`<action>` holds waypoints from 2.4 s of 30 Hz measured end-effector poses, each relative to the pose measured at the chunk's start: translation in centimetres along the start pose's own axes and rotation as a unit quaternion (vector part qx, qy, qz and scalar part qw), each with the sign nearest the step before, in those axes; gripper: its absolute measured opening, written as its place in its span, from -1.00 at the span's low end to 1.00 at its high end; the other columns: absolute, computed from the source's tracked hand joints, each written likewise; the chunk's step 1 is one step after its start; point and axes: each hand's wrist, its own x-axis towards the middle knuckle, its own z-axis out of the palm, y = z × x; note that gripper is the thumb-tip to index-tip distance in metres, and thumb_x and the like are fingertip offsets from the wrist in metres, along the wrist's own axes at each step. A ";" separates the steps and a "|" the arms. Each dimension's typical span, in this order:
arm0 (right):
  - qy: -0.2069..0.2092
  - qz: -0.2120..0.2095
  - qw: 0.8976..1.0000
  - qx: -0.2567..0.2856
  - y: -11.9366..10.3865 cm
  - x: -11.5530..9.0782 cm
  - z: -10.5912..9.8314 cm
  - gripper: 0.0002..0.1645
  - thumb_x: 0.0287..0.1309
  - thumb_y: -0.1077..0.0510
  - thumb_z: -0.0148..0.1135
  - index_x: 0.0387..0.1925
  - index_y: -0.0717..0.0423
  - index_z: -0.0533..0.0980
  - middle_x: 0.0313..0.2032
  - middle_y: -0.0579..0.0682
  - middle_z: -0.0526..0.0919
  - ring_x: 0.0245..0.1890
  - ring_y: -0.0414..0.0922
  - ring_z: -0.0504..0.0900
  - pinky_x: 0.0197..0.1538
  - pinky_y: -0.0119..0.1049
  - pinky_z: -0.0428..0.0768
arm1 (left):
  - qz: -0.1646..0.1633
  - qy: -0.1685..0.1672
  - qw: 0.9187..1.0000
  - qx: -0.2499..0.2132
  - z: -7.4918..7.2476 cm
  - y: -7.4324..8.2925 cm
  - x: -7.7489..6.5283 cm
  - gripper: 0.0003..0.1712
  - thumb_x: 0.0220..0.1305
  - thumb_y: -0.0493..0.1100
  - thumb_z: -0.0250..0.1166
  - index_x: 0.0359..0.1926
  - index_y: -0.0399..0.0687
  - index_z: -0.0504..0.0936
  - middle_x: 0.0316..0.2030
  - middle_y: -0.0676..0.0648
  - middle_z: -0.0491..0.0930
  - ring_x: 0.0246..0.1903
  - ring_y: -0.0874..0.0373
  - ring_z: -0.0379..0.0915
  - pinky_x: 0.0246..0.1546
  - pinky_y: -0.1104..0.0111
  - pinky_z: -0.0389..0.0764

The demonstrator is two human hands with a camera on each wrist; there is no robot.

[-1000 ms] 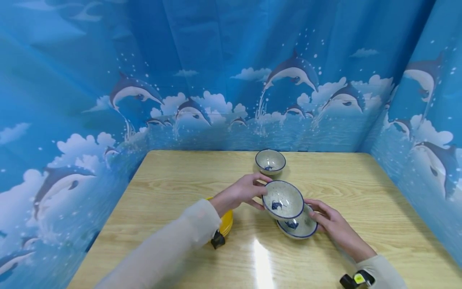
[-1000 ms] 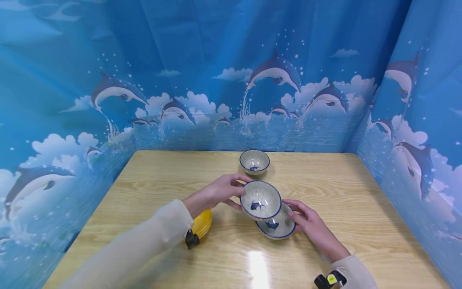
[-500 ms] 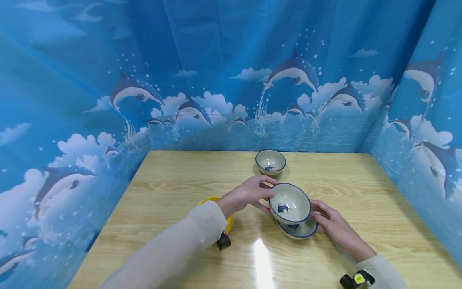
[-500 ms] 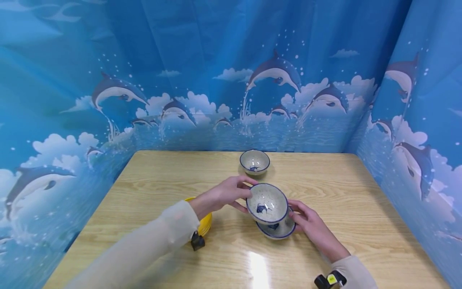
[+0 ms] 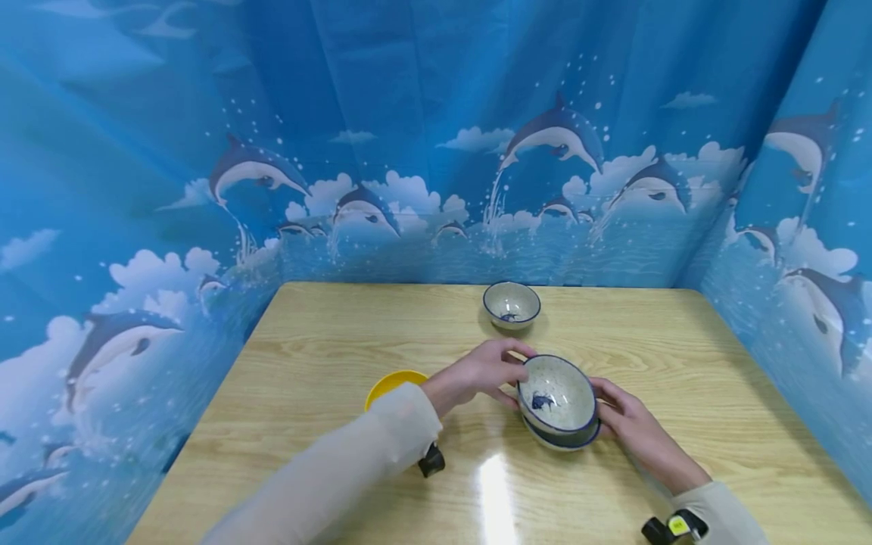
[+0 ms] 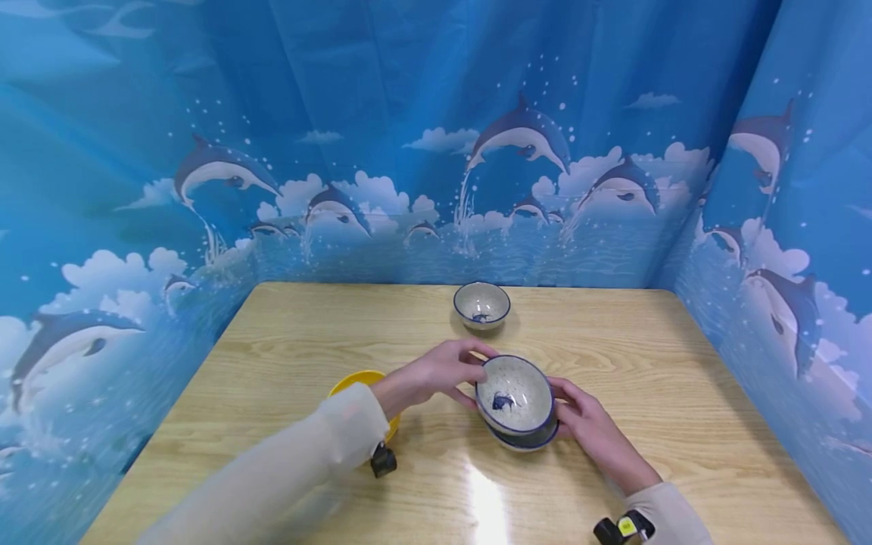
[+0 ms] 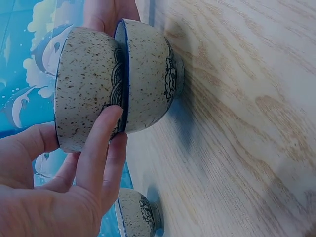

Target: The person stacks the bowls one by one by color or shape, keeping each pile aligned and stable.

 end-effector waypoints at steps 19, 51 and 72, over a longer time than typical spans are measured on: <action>-0.018 0.031 0.999 0.016 -0.1 0.0 -0.2 -0.32 0.72 0.16 -0.06 0.66 0.37 0.11 0.57 0.46 0.22 0.10 -0.52 0.59 0.11 -0.43 0.74 | -0.010 0.054 0.996 0.072 1.9 0.5 0.4 -0.60 0.42 -0.35 0.40 0.22 -0.02 0.70 0.09 -0.14 0.71 0.02 -0.05 0.72 -0.36 0.22 0.88; -0.028 0.018 0.999 0.034 0.3 -0.1 -0.5 -0.32 0.78 0.15 -0.21 0.66 0.46 0.02 0.60 0.34 0.22 0.12 -0.59 0.52 0.10 -0.35 0.76 | -0.042 0.043 0.987 0.146 2.5 1.3 0.9 -0.50 0.41 -0.44 0.38 0.32 -0.11 0.72 0.22 -0.15 0.71 -0.18 -0.01 0.78 -0.40 0.32 0.84; -0.028 0.023 0.999 0.030 0.1 -0.3 -0.4 -0.34 0.77 0.17 -0.23 0.66 0.44 0.03 0.61 0.44 0.15 0.13 -0.63 0.51 0.13 -0.37 0.74 | -0.077 0.025 0.978 0.191 2.3 2.0 2.1 -0.54 0.48 -0.39 0.33 0.33 -0.08 0.72 0.21 -0.17 0.72 -0.44 0.00 0.78 -0.43 0.32 0.83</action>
